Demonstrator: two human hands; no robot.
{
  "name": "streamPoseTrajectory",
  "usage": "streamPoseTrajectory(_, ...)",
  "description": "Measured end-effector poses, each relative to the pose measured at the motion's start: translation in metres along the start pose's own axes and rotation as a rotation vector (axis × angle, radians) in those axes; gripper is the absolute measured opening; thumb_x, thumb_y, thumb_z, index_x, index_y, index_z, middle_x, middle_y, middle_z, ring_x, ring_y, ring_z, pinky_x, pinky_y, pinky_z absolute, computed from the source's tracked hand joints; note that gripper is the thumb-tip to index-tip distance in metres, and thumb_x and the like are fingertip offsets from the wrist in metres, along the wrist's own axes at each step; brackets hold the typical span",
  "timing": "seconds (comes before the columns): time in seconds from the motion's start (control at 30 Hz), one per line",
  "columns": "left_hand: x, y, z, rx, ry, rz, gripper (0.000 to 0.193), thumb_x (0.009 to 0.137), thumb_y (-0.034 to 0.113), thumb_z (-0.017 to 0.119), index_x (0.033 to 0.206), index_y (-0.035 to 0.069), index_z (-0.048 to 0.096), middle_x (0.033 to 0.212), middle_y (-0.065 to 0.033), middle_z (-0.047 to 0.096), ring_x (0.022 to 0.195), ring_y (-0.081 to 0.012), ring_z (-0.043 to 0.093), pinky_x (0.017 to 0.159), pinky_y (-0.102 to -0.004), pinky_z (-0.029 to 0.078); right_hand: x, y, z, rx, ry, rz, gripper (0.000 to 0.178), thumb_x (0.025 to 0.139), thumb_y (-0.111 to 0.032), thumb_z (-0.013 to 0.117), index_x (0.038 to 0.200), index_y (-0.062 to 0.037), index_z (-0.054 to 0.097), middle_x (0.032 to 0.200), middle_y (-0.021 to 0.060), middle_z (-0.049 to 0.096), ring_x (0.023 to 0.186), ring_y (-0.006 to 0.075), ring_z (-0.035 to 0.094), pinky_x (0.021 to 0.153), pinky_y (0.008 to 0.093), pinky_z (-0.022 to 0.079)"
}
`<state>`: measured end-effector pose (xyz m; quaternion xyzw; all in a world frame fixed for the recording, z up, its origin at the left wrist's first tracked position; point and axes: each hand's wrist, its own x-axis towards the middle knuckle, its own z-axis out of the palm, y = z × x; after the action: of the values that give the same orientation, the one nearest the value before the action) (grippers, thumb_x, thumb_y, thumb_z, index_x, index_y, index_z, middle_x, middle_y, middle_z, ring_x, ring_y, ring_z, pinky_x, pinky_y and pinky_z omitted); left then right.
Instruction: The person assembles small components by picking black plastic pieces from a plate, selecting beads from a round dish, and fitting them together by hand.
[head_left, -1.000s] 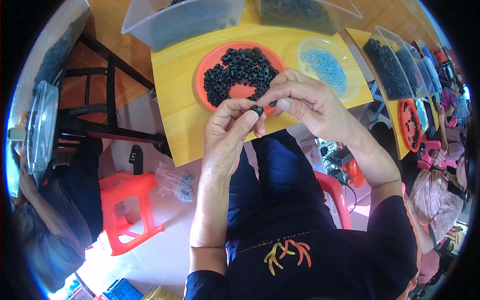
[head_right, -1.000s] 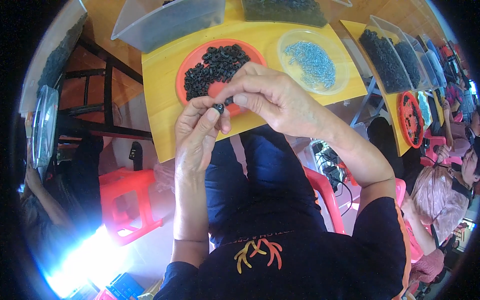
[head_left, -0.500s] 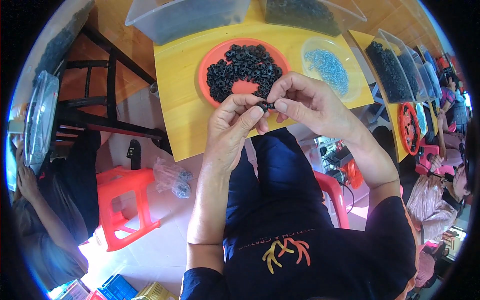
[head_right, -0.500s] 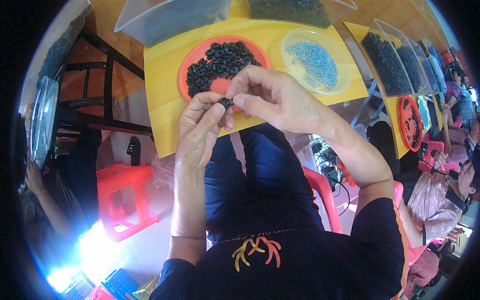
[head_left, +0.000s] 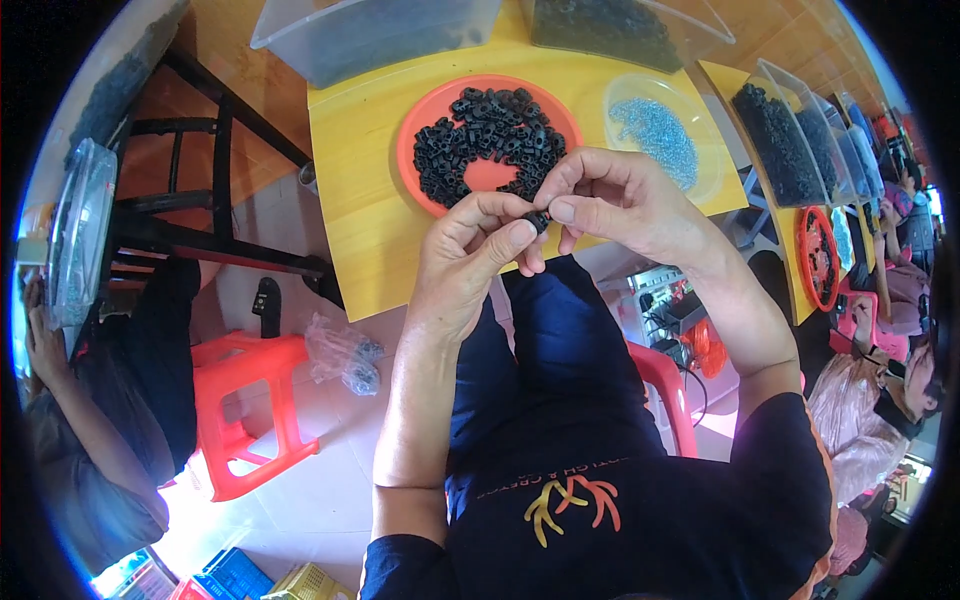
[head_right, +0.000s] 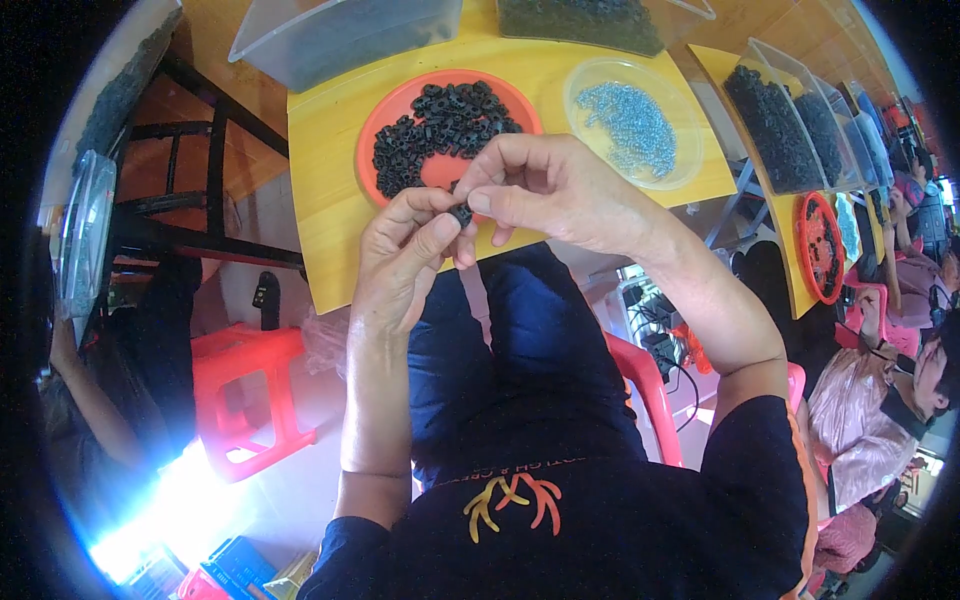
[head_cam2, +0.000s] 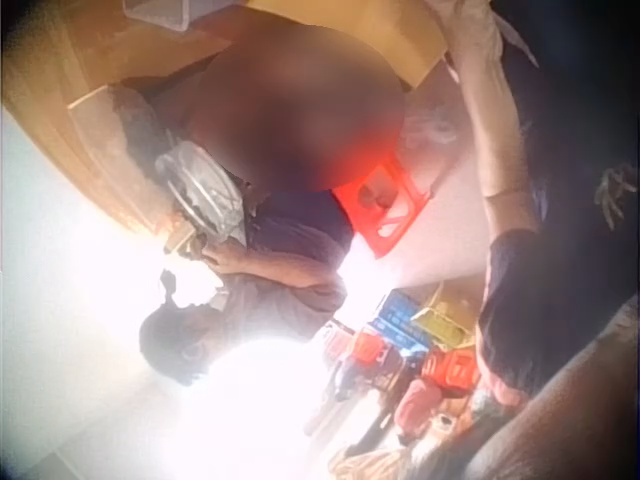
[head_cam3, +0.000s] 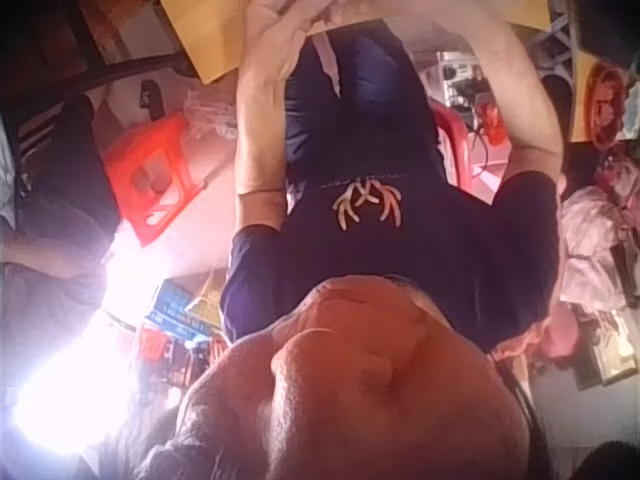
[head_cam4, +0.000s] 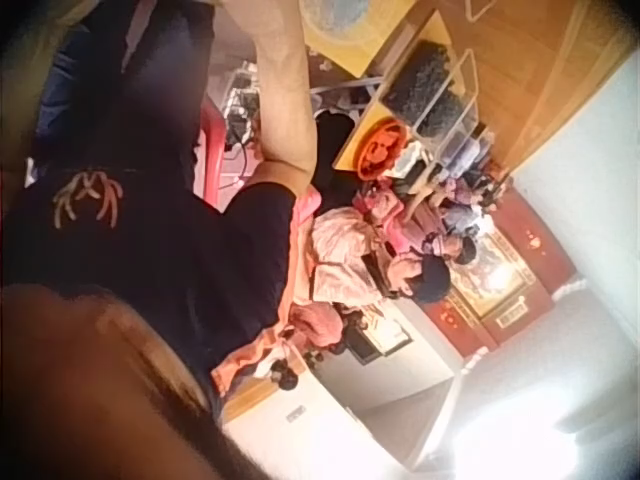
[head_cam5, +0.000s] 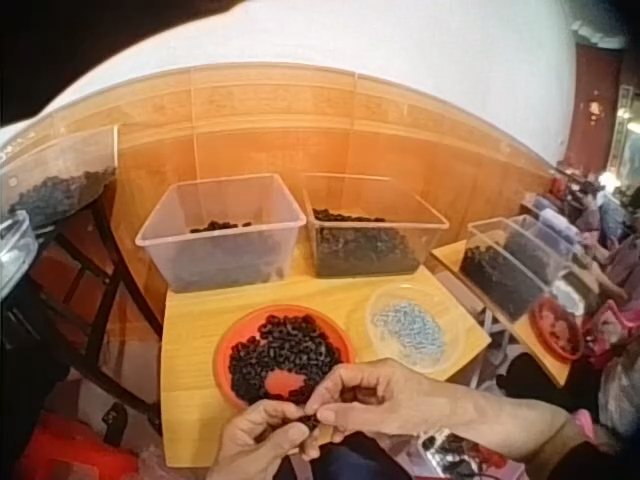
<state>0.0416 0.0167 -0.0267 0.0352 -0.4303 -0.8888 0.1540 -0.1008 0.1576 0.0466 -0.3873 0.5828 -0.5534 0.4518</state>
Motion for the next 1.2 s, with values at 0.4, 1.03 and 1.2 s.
streamPoseTrajectory(0.4,-0.002,0.003,0.001,0.115,-0.001,0.022,0.016,0.091,0.008,0.066,0.105,0.001,0.062,0.082,-0.0068,0.065,0.071,-0.0131,0.064,0.064,-0.0256,0.052,-0.001,-0.005,-0.004,-0.211,-0.091,0.244,0.025,0.099,-0.028,0.056,0.096,-0.0037,0.059,0.077,0.0005,0.060,0.060,0.0067,0.059,0.056,0.0196,0.048)
streamPoseTrajectory(1.03,-0.007,0.011,0.006,0.394,0.042,-0.026,0.010,0.090,0.003,0.066,0.099,0.001,0.063,0.082,-0.0030,0.064,0.068,-0.0089,0.061,0.062,-0.0230,0.049,-0.002,-0.009,0.004,-0.819,-0.135,0.053,0.031,0.099,-0.023,0.054,0.081,0.0011,0.055,0.065,0.0091,0.056,0.061,0.0184,0.063,0.053,0.0318,0.046)
streamPoseTrajectory(1.2,-0.007,0.012,0.006,0.525,0.091,-0.067,0.010,0.089,0.003,0.066,0.098,0.001,0.063,0.081,-0.0022,0.064,0.067,-0.0079,0.060,0.061,-0.0225,0.048,0.001,-0.008,0.013,-1.023,-0.073,-0.025,0.019,0.094,-0.016,0.057,0.085,0.0010,0.060,0.064,0.0152,0.060,0.063,0.0300,0.062,0.059,0.0392,0.048)
